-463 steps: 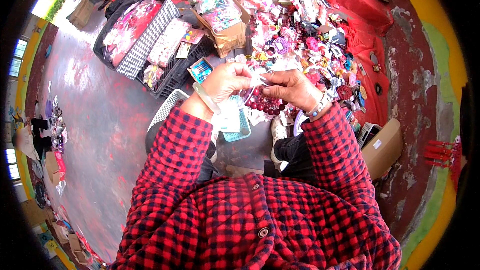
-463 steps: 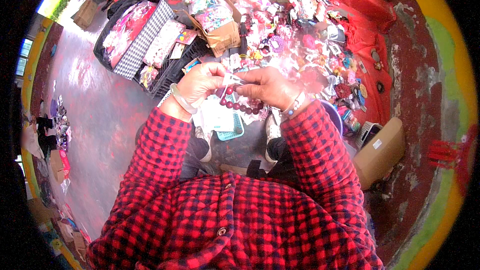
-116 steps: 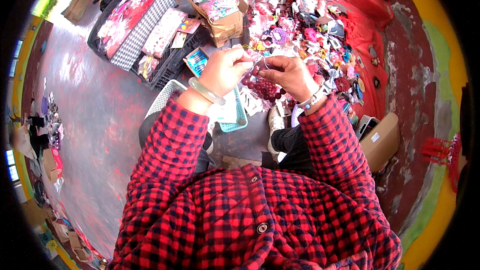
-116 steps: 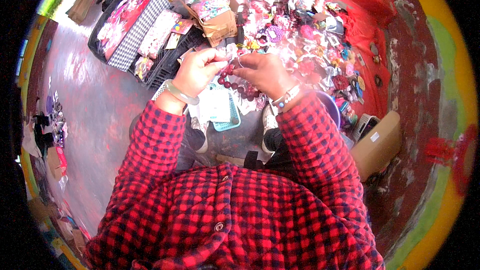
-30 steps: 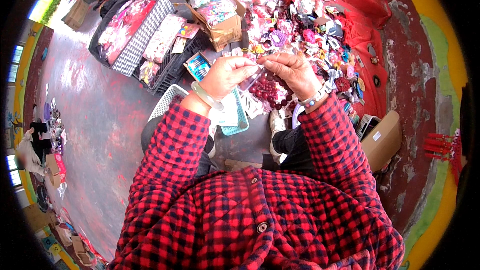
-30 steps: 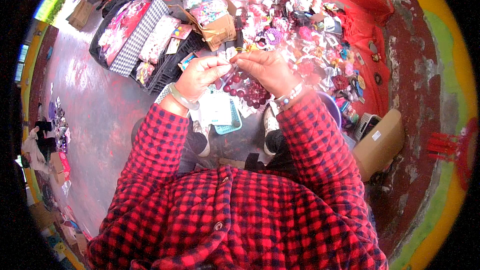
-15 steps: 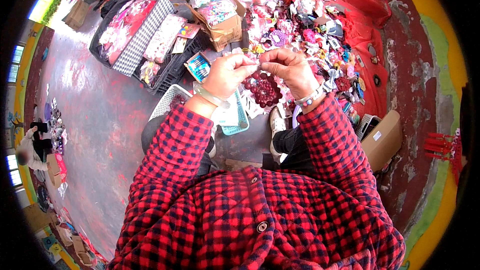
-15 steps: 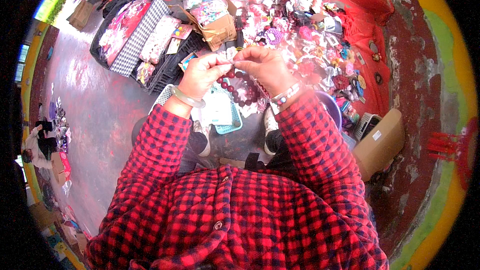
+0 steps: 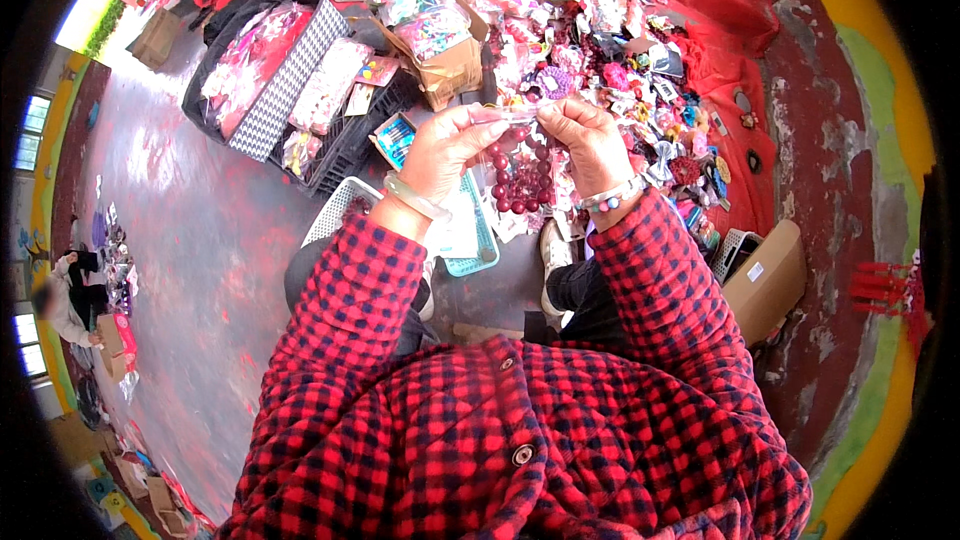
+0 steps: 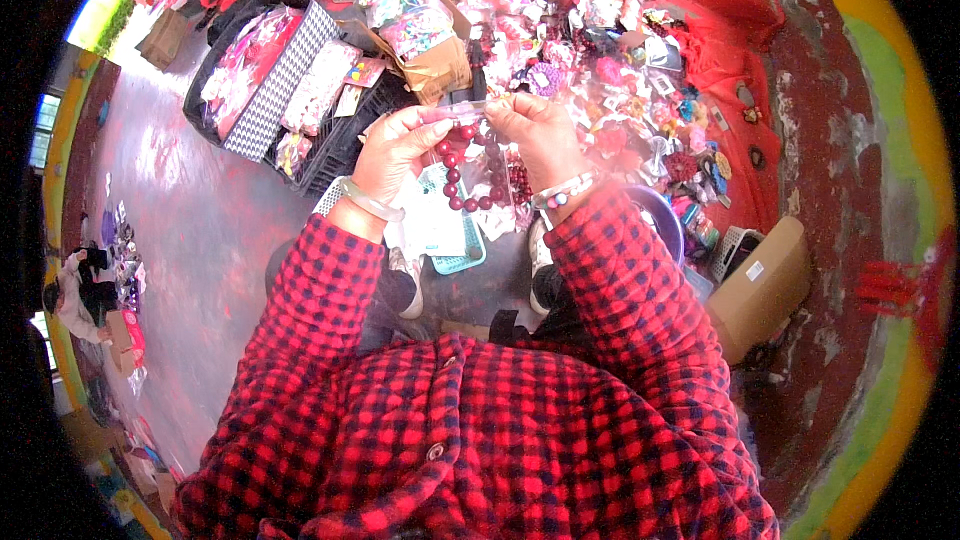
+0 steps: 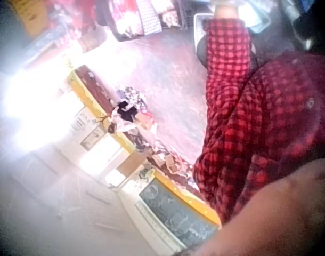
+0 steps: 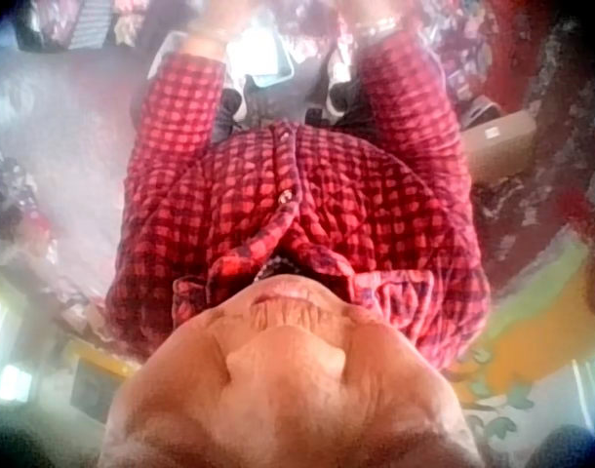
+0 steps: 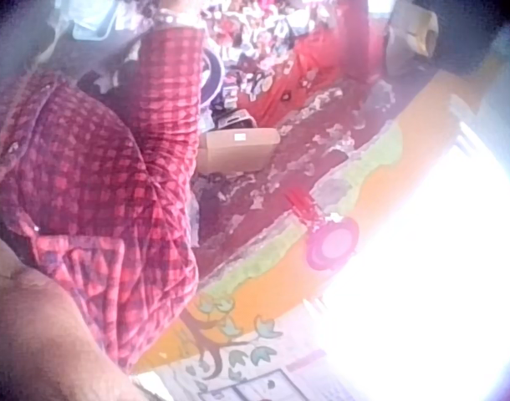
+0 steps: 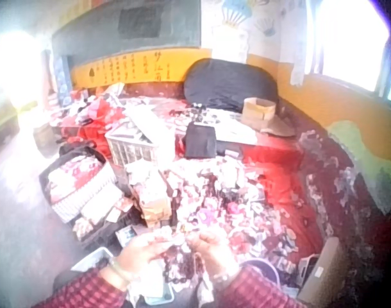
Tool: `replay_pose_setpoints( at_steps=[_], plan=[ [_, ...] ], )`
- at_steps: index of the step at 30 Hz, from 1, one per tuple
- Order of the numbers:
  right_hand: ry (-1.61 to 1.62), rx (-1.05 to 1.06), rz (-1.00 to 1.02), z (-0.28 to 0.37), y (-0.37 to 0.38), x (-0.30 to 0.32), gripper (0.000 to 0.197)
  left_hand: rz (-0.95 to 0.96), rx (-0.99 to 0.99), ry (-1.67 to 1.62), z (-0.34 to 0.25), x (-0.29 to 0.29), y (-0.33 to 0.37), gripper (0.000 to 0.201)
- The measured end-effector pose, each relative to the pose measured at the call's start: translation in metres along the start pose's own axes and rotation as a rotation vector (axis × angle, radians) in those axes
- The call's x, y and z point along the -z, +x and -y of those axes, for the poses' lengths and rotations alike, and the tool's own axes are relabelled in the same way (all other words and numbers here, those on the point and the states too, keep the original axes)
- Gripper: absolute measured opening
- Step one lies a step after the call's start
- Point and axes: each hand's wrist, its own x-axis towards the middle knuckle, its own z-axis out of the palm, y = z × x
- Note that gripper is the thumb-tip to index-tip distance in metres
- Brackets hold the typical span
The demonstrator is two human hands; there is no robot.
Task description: The person sorts colorful hair clips by hand, places them into small transparent plastic bags, and then collects the packaged bags into a white basket.
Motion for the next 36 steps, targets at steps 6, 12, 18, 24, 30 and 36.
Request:
replay_pose_setpoints(
  at_steps=[6,12,18,24,30,36],
  plan=[
    [-0.023,0.034,0.006,0.002,-0.002,-0.008,0.009,-0.098,-0.03,0.113,0.002,0.002,0.0,0.012],
    [-0.075,0.017,0.045,0.0,-0.004,-0.003,0.01,-0.088,-0.086,0.266,0.005,-0.001,-0.001,0.012],
    [-0.188,0.037,-0.031,0.001,-0.007,-0.005,0.011,-0.081,-0.086,0.228,0.004,-0.005,0.001,0.01],
    [-0.138,-0.055,0.005,0.001,-0.001,-0.003,0.009,-0.115,-0.092,0.17,0.012,-0.006,0.011,0.009],
    [-0.108,-0.034,0.022,-0.003,0.001,0.003,0.009,-0.035,-0.125,0.306,0.014,-0.007,0.013,0.012],
    [-0.363,0.13,-0.138,-0.013,0.001,-0.007,0.007,-0.193,-0.241,0.491,0.023,-0.012,0.016,0.009]
  ],
)
